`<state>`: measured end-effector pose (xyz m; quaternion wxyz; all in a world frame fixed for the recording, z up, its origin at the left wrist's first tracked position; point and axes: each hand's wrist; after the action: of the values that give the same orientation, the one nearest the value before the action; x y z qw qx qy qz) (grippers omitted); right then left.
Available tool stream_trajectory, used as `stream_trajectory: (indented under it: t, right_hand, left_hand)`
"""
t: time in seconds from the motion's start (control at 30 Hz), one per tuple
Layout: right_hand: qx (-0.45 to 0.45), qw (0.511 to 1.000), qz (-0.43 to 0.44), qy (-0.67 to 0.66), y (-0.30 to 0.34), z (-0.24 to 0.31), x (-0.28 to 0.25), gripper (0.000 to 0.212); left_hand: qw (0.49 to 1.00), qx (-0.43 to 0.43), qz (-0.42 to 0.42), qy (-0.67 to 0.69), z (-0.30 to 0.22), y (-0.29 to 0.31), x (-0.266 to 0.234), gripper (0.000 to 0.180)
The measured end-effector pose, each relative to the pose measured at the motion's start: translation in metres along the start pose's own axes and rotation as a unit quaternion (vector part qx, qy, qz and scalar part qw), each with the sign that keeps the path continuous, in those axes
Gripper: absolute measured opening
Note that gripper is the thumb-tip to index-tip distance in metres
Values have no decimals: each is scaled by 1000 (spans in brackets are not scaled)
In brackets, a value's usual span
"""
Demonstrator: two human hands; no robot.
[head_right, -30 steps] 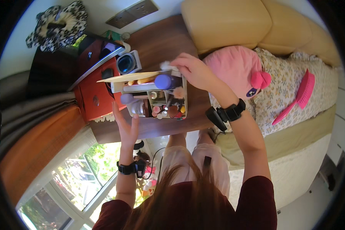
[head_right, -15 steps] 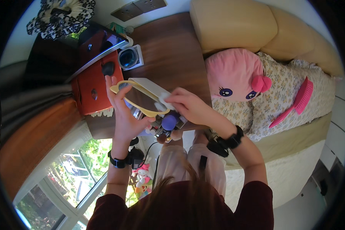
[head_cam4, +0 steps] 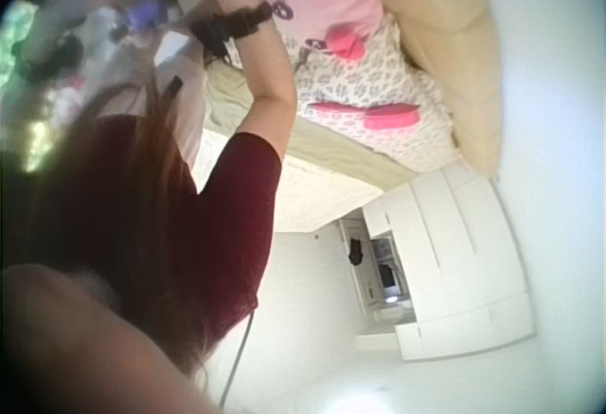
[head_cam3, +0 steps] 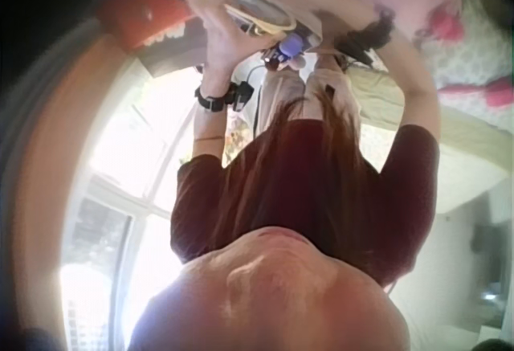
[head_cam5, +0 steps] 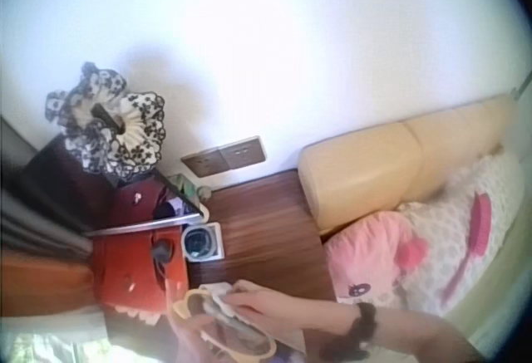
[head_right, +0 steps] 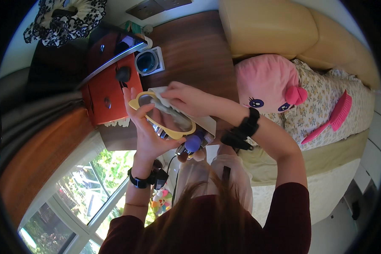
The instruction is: The person washes a cloth in a sink, uses a brush to clean a bed surface, and then wipes a desk and several cosmetic containers using the damp cloth.
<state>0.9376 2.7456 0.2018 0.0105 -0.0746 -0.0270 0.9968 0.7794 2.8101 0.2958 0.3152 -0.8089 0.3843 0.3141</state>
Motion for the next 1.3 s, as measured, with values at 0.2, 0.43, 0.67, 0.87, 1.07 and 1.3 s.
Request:
stream_trajectory:
  t: [0.2, 0.43, 0.67, 0.87, 1.07, 1.3]
  right_hand:
    - [23, 998, 20, -50, -35, -29, -2, 33]
    - [12, 1000, 15, -4, -25, -45, 8, 38]
    - [109, 989, 87, 43, 32, -11, -3, 40]
    - [143, 989, 23, 29, 116, -18, 11, 48]
    - [261, 905, -124, -313, 158, 51, 1, 43]
    - [124, 822, -287, -475, 185, 76, -16, 44]
  left_hand:
    - [999, -29, -8, 27, 3, 0, 0, 94]
    - [999, -12, -20, 36, 0, -4, 0, 92]
    - [997, -5, -63, 54, 4, 3, 8, 88]
    - [996, 10, -78, 52, -4, 3, 7, 84]
    - [993, 4, -112, 27, -7, 1, 4, 81]
    - [956, -138, -226, -125, -10, -30, 15, 73]
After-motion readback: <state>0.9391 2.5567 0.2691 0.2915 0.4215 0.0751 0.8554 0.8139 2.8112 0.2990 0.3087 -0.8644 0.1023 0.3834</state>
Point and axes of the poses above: each hand's wrist, its own y-axis away from the middle knuckle, its own x-axis out of the palm, z = x × y, and after that the axes turned 4 degrees about -z, right-handed
